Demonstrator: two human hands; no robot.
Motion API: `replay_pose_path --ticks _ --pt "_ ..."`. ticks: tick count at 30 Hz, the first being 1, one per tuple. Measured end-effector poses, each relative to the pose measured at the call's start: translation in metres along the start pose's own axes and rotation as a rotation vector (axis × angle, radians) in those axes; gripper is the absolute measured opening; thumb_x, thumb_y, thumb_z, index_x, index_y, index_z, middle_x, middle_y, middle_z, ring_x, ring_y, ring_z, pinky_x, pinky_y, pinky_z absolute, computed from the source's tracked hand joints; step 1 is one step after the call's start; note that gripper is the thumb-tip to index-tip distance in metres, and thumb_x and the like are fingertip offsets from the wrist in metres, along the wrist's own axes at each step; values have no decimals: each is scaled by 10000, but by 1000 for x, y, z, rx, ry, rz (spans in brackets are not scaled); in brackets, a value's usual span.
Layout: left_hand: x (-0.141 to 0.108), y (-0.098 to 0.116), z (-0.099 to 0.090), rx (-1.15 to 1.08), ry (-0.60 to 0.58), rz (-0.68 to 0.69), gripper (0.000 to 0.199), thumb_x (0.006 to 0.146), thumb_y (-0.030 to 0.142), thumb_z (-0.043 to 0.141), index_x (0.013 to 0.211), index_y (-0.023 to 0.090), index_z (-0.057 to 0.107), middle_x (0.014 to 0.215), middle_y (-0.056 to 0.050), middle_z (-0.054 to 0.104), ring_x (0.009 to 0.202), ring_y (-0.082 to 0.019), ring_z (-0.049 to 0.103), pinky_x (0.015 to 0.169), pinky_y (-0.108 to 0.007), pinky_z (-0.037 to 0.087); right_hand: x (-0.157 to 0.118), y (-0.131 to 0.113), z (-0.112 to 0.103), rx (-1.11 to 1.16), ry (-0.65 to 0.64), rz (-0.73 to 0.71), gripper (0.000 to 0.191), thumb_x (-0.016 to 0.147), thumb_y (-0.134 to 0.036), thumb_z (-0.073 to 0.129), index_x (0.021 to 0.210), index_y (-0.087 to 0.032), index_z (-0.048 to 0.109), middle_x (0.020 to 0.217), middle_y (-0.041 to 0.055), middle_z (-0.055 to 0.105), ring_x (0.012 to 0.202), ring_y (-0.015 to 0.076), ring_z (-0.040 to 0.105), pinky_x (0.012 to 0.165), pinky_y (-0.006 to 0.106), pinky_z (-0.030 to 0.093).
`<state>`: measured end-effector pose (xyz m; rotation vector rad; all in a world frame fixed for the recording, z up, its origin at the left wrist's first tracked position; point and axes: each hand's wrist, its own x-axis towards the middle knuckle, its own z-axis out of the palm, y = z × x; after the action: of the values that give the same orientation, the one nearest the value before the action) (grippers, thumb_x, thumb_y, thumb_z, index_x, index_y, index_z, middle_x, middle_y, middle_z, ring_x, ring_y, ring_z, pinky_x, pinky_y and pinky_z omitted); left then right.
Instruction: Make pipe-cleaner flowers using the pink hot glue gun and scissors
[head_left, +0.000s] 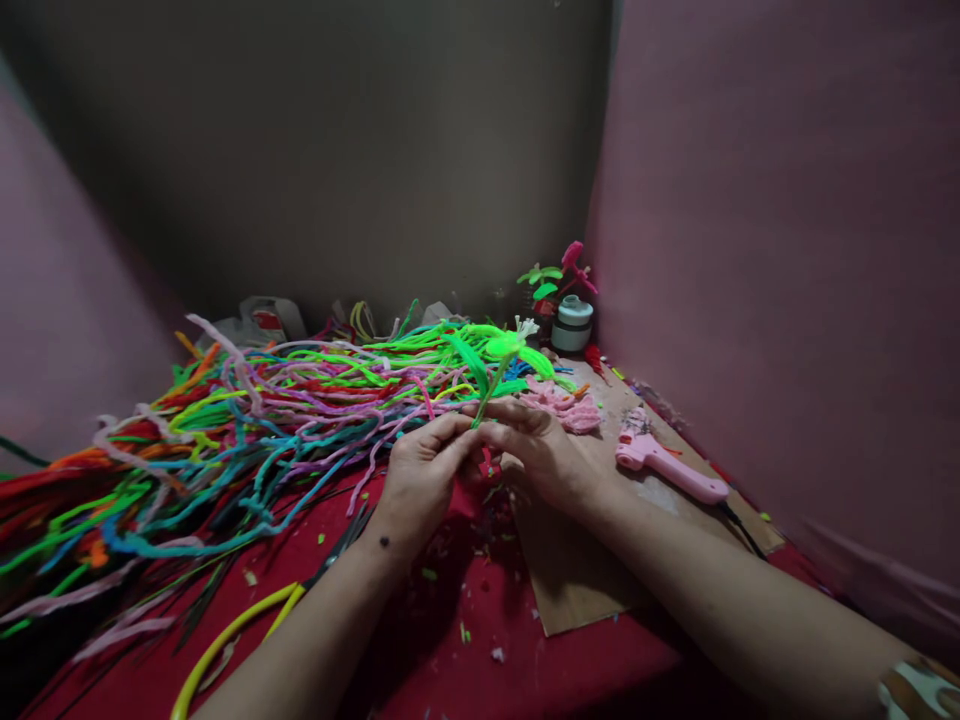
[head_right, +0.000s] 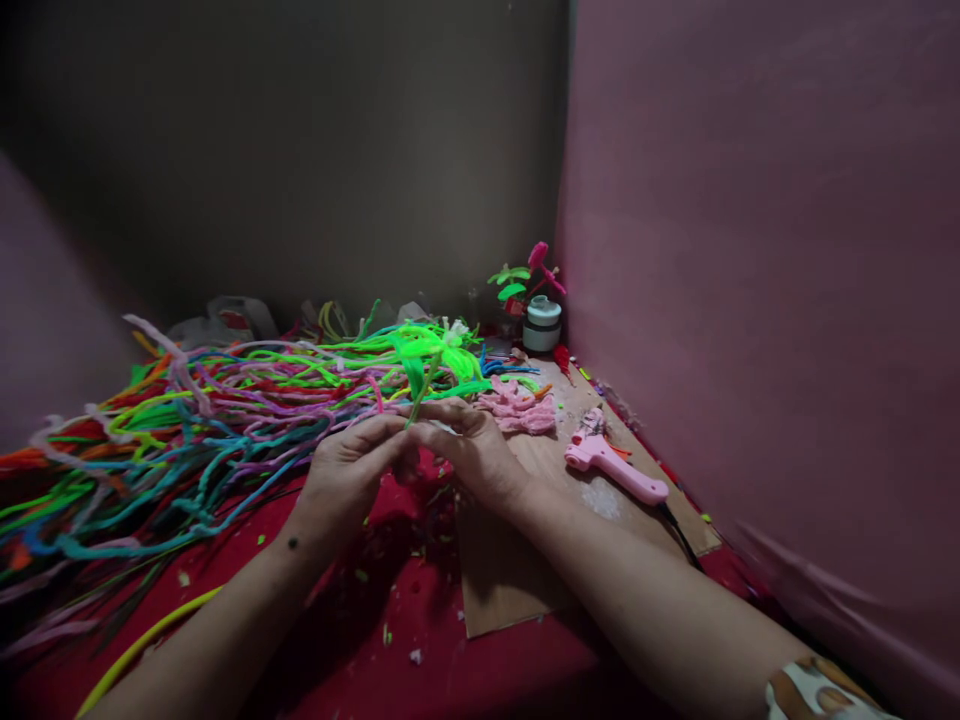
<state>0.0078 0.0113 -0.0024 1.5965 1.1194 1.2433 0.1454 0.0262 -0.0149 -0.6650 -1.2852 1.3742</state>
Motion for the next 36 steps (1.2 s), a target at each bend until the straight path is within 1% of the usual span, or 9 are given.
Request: replay_pose_path --ticks 3,6,12,16,22,26,29,33,36 --pt "0 4 -1 -114 -46 -66 164 782 243 601 665 136 642 532 13 590 465 -92 525 494 -205 429 -2 0 -3 9 -20 21 90 746 -279 661 742 -189 656 659 -24 562 623 111 500 613 268 403" --pt "0 4 -2 -228 -67 -128 142 762 251 633 690 129 646 554 8 606 452 -87 537 471 -197 431 -1 1 -6 4 -33 36 111 741 -277 676 728 -168 664 641 -15 585 620 115 530 628 275 419" --pt "0 0 -1 -384 -114 -197 142 751 238 658 675 123 625 545 17 594 427 -60 519 449 -170 409 3 12 -12 237 -59 144 133 705 -246 731 822 -199 689 687 -17 652 595 119 589 579 268 459" --pt "1 -3 -2 -541 -184 -257 198 724 250 693 616 125 583 510 27 568 373 -47 489 404 -161 381 6 17 -14 270 -23 86 163 660 -205 765 813 -219 712 746 -10 685 649 125 607 614 273 469" --pt "3 -4 -6 -667 -287 -353 231 687 275 735 621 118 580 500 24 553 346 -44 462 350 -152 355 8 15 -14 233 -130 73 145 701 -215 720 844 -200 735 694 -8 665 608 98 559 582 233 419" --pt "4 -4 -8 -588 -305 -354 217 714 289 708 642 120 590 520 21 565 353 -48 470 366 -162 362 9 15 -13 249 -129 69 152 676 -244 732 820 -197 737 676 -3 656 602 105 559 575 235 424" --pt "5 -2 -7 -413 -273 -277 229 740 290 671 613 120 584 541 9 581 391 -57 493 425 -178 392 10 19 -12 248 -118 65 147 685 -262 726 812 -188 730 668 -3 645 576 101 550 561 237 431" --pt "3 -1 0 -155 -133 -181 183 754 289 625 654 135 618 556 5 593 453 -98 532 485 -212 420 11 25 -12 238 -95 59 141 714 -299 705 792 -182 714 576 -17 598 519 111 535 522 248 433" --pt "-1 -5 3 55 24 -46 101 733 259 640 711 163 664 587 16 605 518 -112 540 517 -211 407 9 25 -10 208 -33 46 130 688 -298 729 752 -189 701 577 -26 591 495 101 505 508 243 422"
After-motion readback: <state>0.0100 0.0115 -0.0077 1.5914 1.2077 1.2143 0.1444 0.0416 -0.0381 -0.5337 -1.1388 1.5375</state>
